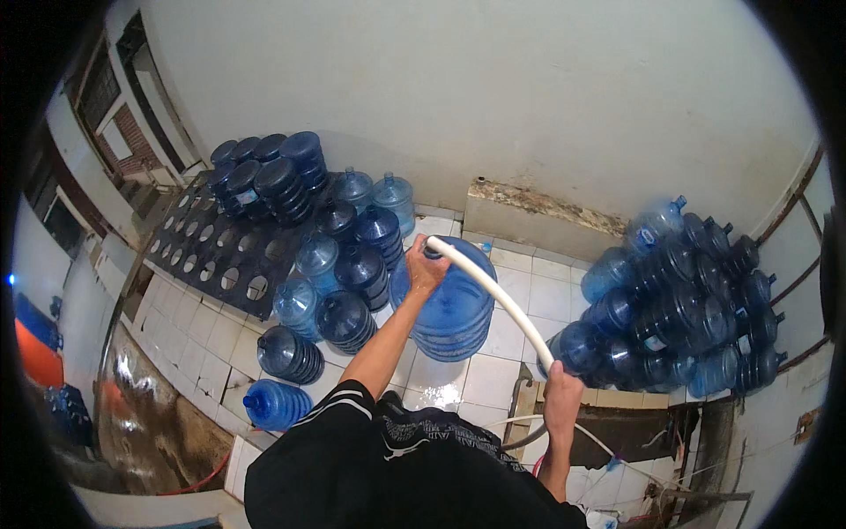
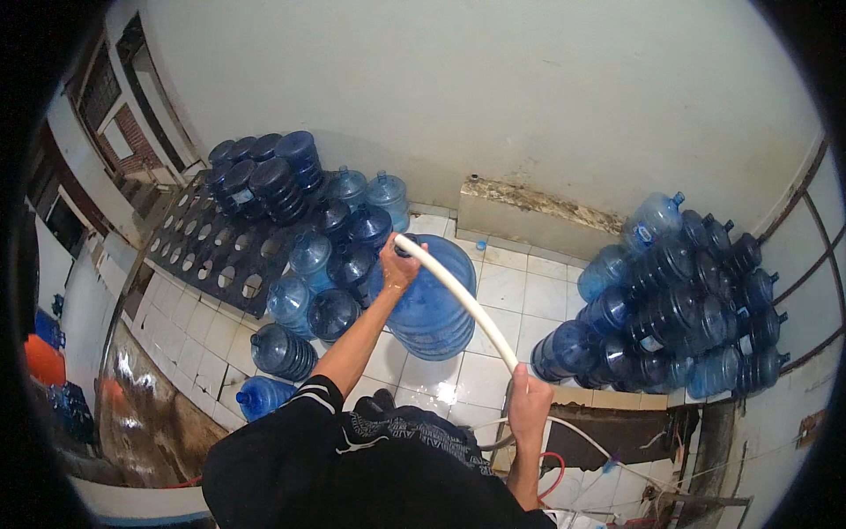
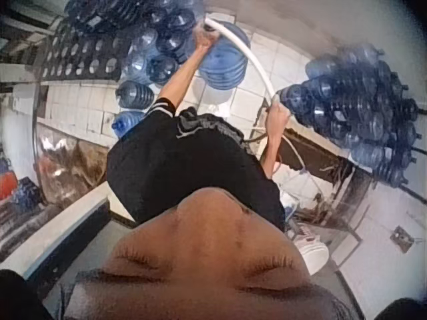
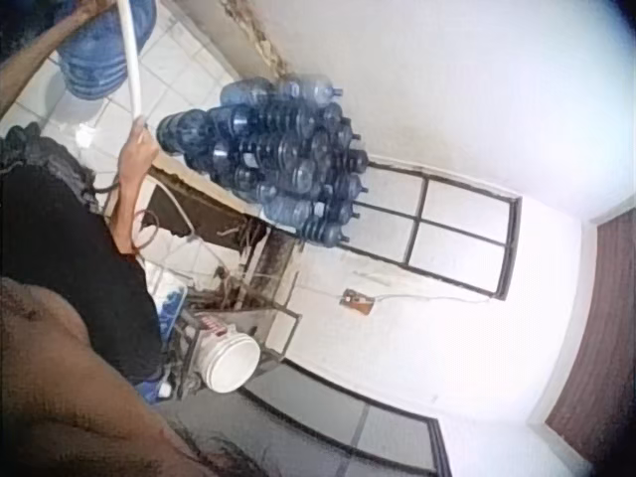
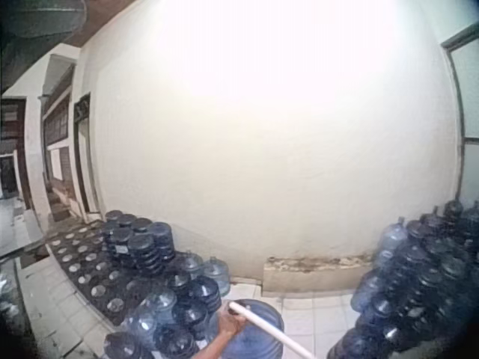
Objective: The person fills large plastic bottles with water using a white hose, moving the bottles between a stack and a filling area.
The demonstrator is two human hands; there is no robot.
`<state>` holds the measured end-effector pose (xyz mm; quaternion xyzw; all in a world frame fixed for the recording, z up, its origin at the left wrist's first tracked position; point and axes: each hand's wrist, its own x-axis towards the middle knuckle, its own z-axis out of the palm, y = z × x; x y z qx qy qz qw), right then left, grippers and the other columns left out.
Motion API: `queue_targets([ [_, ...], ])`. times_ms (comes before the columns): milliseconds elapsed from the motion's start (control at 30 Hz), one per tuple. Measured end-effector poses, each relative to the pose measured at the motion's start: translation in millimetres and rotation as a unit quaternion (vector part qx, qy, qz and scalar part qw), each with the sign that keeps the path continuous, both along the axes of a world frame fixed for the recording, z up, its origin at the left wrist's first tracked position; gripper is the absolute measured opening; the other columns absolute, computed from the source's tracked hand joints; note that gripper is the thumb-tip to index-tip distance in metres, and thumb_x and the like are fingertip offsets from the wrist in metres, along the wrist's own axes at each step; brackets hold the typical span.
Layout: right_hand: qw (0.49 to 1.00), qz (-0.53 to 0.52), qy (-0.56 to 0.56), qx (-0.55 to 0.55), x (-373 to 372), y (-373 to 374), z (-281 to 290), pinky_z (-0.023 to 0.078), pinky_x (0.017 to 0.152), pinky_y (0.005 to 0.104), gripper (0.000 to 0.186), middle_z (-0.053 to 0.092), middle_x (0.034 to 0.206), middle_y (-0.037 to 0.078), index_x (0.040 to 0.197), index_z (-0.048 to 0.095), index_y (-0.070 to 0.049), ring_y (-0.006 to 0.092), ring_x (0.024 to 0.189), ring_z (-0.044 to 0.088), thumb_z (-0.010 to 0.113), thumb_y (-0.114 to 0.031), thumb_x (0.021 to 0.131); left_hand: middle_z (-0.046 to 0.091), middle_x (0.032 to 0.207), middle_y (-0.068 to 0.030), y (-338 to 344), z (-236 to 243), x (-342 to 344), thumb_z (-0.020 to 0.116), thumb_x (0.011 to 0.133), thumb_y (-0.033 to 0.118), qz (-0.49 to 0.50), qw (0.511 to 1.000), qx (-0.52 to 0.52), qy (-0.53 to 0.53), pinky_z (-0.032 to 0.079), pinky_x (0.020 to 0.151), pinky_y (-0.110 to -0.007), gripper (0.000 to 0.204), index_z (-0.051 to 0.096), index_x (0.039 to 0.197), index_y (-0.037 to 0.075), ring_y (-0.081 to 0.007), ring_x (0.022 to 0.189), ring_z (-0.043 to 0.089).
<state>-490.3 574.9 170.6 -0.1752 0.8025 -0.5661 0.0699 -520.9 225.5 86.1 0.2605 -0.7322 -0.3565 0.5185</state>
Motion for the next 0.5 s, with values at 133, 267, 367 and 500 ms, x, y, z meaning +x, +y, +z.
queue_targets([
  [133,0.999,-0.025,0.018,0.016,-1.5,-15.0,3.7,0.022,0.044,0.0324,0.053,0.029,0.050,-0.001,0.054,0.034,-0.001,0.0088,0.051,0.028,0.047,-0.032,0.094,0.062,0.068,-0.0133,2.5,10.9,-14.9,0.079,0.059,0.022,-0.016,0.999,-0.039,-0.005,0.047,0.061,-0.038,0.036,0.059,0.082,0.003,-0.0315,0.063,0.060],
  [267,0.999,-0.040,0.006,0.006,4.8,-24.8,2.6,0.022,0.045,0.0323,0.053,0.029,0.050,-0.001,0.054,0.034,-0.001,0.0085,0.051,0.028,0.047,-0.032,0.094,0.062,0.071,-0.0134,6.9,12.6,-14.1,0.079,0.059,0.024,-0.064,0.998,0.002,-0.029,0.048,0.065,-0.040,0.035,0.062,0.081,0.002,-0.0343,0.066,0.060],
  [367,0.999,-0.036,-0.004,0.002,8.8,-28.6,1.6,0.022,0.044,0.0327,0.053,0.029,0.049,-0.001,0.053,0.035,-0.001,0.0084,0.051,0.028,0.047,-0.033,0.094,0.065,0.074,-0.0152,6.2,10.8,-12.8,0.079,0.058,0.023,-0.067,0.996,-0.025,-0.057,0.049,0.068,-0.039,0.033,0.062,0.076,0.002,-0.0331,0.073,0.063],
  [500,0.998,-0.061,0.006,0.006,17.9,-25.8,-3.2,0.022,0.043,0.0331,0.055,0.031,0.048,-0.001,0.053,0.035,-0.001,0.0089,0.048,0.028,0.047,-0.034,0.094,0.065,0.070,-0.0141,-3.6,8.5,-14.3,0.078,0.056,0.020,-0.053,0.988,-0.126,-0.077,0.050,0.063,-0.036,0.032,0.062,0.076,0.002,-0.0284,0.066,0.065],
])
